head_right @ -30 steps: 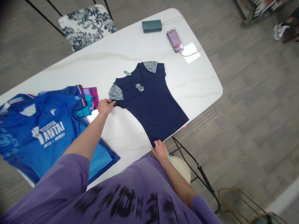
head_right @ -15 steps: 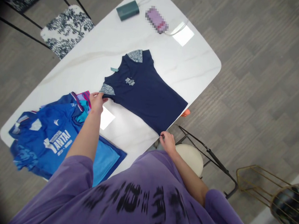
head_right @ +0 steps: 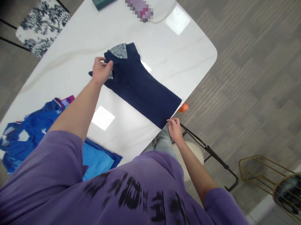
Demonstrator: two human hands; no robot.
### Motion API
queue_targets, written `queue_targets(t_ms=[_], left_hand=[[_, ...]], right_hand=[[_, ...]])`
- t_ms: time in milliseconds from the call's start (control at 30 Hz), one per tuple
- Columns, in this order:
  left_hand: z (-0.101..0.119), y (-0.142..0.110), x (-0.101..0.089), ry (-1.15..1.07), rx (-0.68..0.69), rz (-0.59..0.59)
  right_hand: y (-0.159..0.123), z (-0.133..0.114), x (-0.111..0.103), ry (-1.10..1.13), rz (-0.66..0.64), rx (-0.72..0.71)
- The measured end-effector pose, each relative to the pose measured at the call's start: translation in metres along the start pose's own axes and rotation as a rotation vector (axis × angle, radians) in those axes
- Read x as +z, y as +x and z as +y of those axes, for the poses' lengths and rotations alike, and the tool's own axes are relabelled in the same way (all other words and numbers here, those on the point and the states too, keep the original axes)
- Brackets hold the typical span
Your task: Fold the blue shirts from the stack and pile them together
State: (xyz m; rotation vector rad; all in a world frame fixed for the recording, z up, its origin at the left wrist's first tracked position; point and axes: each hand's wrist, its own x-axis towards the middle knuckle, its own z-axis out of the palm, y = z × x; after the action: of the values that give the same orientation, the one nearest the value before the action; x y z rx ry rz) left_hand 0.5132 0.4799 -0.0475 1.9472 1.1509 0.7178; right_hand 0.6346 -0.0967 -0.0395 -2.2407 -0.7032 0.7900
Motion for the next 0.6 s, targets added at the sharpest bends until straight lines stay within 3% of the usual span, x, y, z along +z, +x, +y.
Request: queue_targets(t_ms=[100, 233, 367, 467, 600], left_hand=[[0.011, -0.03, 0.01, 0.173, -0.015, -0.069], [0.02, -0.126, 0.006, 0.365, -0.1, -0.004], [0.01, -0.208, 0.008, 0.427, -0.21, -0.088], [-0.004, -0.226, 0.01, 0.452, -0.221, -0.18], [-0.024, -0.221, 0.007, 0.496, -0.181, -0.172]], right_hand=[[0.005, 0.006, -0.001, -0.078, 0.018, 0.029], [0.004, -0.001, 0.001, -0.122, -0.031, -0.03], [0.021, -0.035, 0.014, -0.129, -0.14, -0.119], [0.064, -0.083, 0.036, -0.124, -0.246, -0.203], [0.168, -0.167, 0.09, -0.079, -0.326, -0.344]])
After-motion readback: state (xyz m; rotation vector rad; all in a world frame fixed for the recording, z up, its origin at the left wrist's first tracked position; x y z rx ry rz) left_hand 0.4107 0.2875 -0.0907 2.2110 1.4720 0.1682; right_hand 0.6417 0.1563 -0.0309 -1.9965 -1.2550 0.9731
